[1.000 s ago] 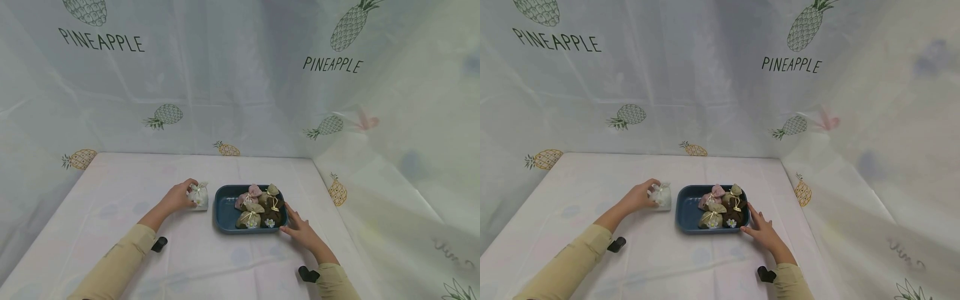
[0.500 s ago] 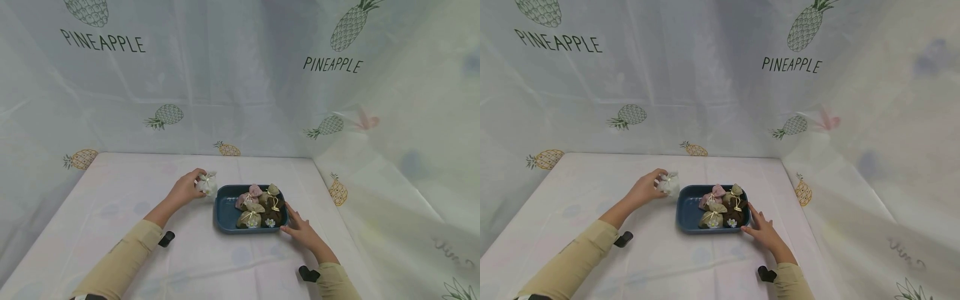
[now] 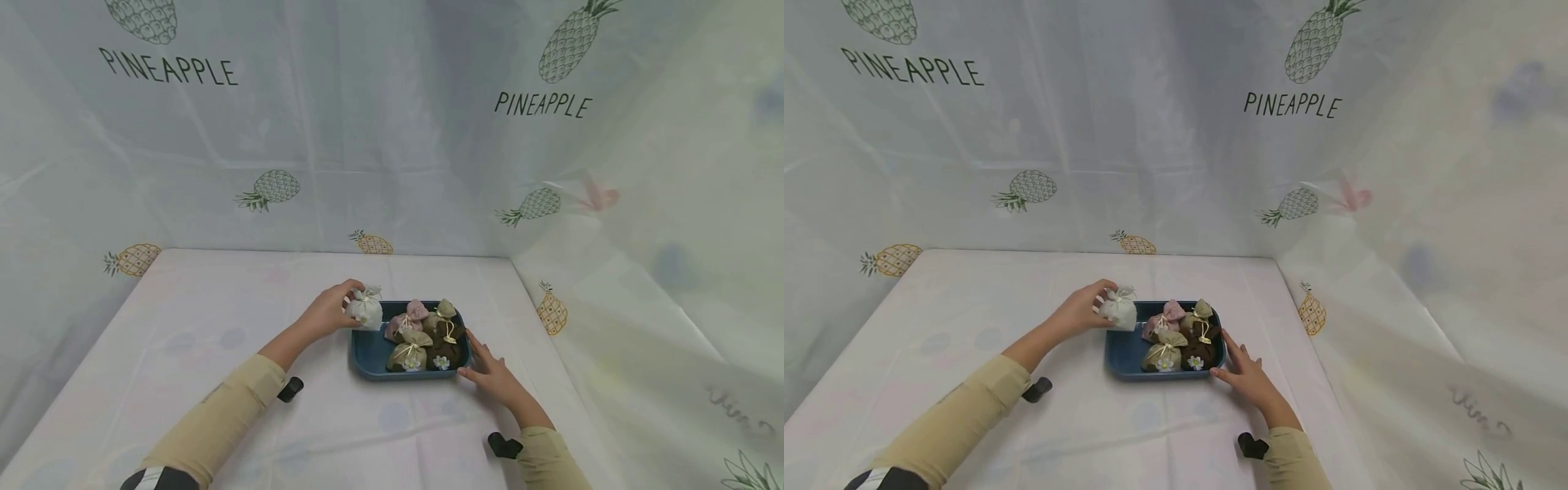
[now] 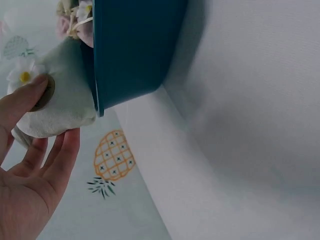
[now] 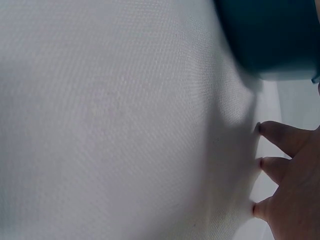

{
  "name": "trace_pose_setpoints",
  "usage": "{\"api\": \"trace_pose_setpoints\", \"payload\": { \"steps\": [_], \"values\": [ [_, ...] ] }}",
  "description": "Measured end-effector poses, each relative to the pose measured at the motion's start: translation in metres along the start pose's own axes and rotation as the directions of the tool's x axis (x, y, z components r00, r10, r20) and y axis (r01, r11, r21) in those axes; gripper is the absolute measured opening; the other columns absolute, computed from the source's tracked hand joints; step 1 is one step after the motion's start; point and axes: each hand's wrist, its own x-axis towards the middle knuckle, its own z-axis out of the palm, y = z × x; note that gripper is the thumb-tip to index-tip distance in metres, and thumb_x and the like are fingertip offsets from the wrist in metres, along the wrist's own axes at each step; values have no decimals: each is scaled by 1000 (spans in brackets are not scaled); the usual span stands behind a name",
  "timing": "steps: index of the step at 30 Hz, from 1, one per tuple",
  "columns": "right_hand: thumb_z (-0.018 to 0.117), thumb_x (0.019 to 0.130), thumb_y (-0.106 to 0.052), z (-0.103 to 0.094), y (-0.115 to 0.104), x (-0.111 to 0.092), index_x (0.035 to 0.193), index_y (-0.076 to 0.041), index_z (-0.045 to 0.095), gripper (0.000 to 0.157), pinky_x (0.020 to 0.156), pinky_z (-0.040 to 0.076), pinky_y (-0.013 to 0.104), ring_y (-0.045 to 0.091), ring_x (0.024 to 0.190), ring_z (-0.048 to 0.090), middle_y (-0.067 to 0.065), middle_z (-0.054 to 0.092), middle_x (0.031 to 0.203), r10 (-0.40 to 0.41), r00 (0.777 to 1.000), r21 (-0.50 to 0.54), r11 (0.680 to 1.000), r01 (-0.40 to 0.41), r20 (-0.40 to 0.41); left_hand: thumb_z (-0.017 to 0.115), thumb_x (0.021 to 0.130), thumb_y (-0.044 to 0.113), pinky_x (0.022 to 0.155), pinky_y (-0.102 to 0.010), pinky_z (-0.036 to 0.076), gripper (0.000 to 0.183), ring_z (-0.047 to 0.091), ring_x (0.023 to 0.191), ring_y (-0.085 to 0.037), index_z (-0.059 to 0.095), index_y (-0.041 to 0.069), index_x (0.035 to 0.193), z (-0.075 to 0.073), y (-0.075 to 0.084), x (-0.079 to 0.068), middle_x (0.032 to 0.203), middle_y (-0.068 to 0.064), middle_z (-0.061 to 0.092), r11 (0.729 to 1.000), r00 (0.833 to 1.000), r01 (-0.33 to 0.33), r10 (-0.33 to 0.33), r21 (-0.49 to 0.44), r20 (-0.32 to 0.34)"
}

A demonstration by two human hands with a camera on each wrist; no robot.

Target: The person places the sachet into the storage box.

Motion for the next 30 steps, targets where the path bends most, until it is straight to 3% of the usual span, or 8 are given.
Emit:
{"api": "trace_pose_setpoints", "payload": {
  "steps": [8, 16, 30],
  "values": [
    [63, 91, -49, -1, 1, -1, 158, -31, 12, 87, 105, -11, 70, 46, 144, 5, 11, 20, 159, 8, 1000, 14, 1000, -8, 6, 88, 71, 8, 78, -34, 52, 74, 59, 94, -19, 50, 13, 134, 10, 5, 13, 109, -4, 60, 998, 996, -48, 45, 32, 75],
    [63, 92, -48, 0, -1, -1, 158, -31, 12, 85, 105, -10, 70, 47, 143, 6, 11, 20, 159, -4, 1000, 10, 1000, 4, -3, 88, 70, 7, 67, -31, 49, 70, 54, 80, -15, 52, 13, 130, 21, 9, 24, 101, -1, 58, 989, 981, -135, 125, 61, 151],
    [63, 92, -46, 0, -1, -1, 158, -30, 12, 85, 104, -10, 71, 47, 143, 6, 12, 21, 159, -19, 1000, 4, 1000, 19, -7, 88, 70, 8, 89, -34, 49, 65, 58, 104, -17, 56, 14, 127, 39, 3, 25, 114, -3, 61, 948, 950, -226, 164, 223, 266]
  ]
}}
